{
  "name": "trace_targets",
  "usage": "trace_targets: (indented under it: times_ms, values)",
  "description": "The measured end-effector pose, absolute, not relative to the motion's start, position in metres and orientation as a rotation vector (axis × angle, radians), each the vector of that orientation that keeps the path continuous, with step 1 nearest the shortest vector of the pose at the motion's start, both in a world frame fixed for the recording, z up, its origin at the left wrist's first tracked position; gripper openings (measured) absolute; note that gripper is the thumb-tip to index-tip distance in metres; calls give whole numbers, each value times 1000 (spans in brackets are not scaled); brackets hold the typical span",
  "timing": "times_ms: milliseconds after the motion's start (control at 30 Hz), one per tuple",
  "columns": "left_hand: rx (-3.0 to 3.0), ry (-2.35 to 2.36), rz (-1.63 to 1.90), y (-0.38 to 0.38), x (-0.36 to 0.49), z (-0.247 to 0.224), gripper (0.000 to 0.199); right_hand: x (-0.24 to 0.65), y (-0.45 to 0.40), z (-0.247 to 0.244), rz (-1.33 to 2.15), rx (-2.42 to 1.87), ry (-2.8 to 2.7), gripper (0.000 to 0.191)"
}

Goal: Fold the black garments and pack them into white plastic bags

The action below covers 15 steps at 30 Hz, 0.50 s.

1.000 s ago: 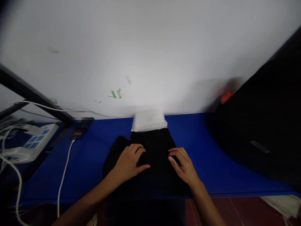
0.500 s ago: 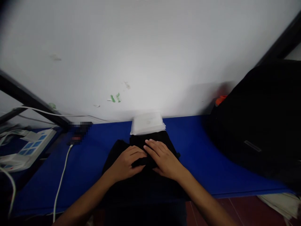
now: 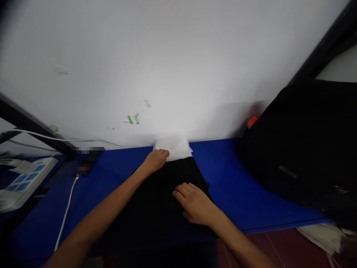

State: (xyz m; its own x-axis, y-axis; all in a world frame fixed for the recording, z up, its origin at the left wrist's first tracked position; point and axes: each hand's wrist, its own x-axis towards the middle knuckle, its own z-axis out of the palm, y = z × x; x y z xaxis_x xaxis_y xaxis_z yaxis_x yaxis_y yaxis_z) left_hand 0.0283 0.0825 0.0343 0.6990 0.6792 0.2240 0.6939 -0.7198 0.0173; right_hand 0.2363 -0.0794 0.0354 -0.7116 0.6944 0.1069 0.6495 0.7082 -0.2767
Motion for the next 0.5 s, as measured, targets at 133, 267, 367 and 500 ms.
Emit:
trace_targets:
  times_ms: [133,267,367,500]
  values:
    - [-2795,-1091,-356,62,23,47,28,243,-80,42,275,-984,-2612,52]
    - [-2776,-966,-484,24,16,55,37,248,-73,42,6,-675,-2361,42]
    - [-2865,-884,-604,-3,10,57,46,250,-63,38,-61,-517,-2227,28]
    - [-3054,-937,-656,-26,2,59,70,250,-53,31,-25,-613,-2290,20]
